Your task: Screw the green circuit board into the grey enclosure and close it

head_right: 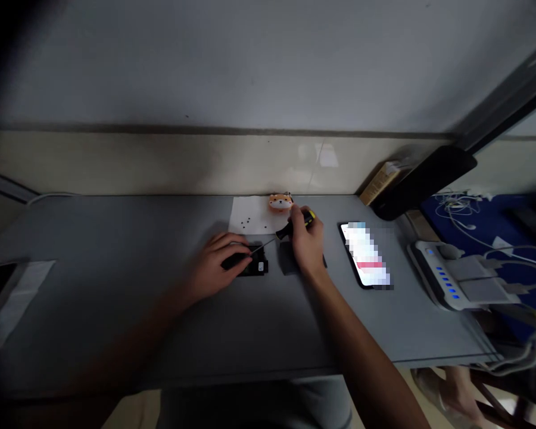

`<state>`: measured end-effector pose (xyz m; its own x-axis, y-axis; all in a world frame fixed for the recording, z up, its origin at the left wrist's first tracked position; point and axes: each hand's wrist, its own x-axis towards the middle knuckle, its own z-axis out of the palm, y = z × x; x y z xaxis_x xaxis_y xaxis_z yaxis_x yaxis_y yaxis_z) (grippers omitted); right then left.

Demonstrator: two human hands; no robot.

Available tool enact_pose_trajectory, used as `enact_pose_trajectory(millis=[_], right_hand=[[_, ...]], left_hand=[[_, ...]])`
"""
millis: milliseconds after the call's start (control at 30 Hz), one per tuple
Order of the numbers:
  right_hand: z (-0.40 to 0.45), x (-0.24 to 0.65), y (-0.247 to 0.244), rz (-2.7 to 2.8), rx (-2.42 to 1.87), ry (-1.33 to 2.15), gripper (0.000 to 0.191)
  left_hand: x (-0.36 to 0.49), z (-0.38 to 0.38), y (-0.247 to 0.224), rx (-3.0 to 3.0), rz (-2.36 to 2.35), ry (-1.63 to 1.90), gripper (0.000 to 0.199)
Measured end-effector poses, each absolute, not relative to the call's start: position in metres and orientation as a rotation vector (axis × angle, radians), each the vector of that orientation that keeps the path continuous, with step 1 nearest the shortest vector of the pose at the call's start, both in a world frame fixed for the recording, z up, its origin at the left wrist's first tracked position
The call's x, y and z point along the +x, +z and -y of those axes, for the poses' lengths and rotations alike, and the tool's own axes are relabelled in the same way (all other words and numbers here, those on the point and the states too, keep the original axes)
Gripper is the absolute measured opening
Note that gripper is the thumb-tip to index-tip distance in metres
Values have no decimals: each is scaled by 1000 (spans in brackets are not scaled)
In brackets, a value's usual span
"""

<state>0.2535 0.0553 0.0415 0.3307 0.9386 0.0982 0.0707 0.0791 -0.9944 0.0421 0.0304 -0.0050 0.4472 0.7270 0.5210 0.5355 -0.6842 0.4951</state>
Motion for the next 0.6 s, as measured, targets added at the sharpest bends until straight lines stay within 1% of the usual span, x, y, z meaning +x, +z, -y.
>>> enact_pose_trajectory(millis=[100,233,367,467,600], right_hand=[[-56,252,41,1012,-1331,900,54],[-55,253,42,1013,-1331,933,51],[-55,254,43,1041,-1323,931,53],[-54,254,43,1092,-1308,888,51],[-49,250,47,1171,-1249,757,41]], left_hand=[[41,-31,-5,2451,-1084,1082,16],[40,-31,-3,2436,-1132,1092,14],[40,-30,-1,2478,-1118,1111,14],[39,-29,0,2502,-1126,1083,16],[40,-28,0,2482,-1159,1036,16]])
